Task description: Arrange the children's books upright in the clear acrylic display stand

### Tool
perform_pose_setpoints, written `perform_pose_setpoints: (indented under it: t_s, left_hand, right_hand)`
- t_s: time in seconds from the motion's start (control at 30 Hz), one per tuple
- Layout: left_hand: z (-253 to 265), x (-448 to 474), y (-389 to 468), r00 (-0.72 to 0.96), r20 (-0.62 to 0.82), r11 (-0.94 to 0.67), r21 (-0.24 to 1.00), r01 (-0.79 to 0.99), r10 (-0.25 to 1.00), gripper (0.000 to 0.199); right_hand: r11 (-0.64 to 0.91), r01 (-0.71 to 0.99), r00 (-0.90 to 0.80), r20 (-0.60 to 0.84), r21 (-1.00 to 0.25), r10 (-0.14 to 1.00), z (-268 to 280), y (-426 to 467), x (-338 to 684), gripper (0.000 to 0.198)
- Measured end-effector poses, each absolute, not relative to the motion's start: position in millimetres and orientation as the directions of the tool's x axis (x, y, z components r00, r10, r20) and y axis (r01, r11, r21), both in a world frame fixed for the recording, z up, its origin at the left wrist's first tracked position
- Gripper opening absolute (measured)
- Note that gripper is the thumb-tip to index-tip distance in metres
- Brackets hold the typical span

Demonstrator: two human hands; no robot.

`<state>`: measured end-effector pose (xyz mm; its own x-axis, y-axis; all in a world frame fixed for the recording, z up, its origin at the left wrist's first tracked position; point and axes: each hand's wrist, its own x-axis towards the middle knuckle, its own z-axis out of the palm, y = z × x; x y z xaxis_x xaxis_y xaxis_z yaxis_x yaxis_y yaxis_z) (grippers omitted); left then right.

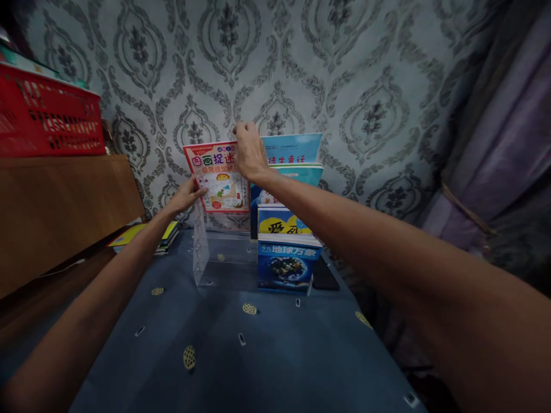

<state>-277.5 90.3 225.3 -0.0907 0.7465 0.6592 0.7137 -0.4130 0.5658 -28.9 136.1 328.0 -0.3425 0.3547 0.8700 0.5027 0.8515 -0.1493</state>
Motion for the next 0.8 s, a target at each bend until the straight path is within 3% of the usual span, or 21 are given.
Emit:
perform_pose_setpoints:
  t_s: [0.13, 0.27, 0.63, 0.8]
  left_hand:
    - [225.8, -273.6, 86.8, -0.155, 0.706, -0.307, 0.481, 0.821, 0.691, 0.040]
    - [227.5, -271.4, 90.5, -0.187, 0.731, -0.320, 0.495, 0.808, 0.656, 0.034]
    - [223.9, -267.8, 95.2, -0.185, 0.750, -0.378, 0.510, 0.773, 0.635, 0.049]
    - [220.9, -265.9, 92.1, -0.175, 0.757, -0.387, 0.501, 0.774, 0.629, 0.050]
  right_hand:
    - [0.870, 0.479, -0.374, 0.871, -0.113, 0.319, 326.5, 147.3, -28.0, 0.031]
    - [0.878, 0.468, -0.396, 0.866, -0.096, 0.305, 328.2, 153.0, -26.2, 0.031]
    - [0.870, 0.492, -0.433, 0.877, 0.035, 0.210, 333.7, 149.3, -13.1, 0.033]
    - [0.924, 0.380, -0.405, 0.907, 0.053, 0.115, 324.1, 139.8, 8.9, 0.035]
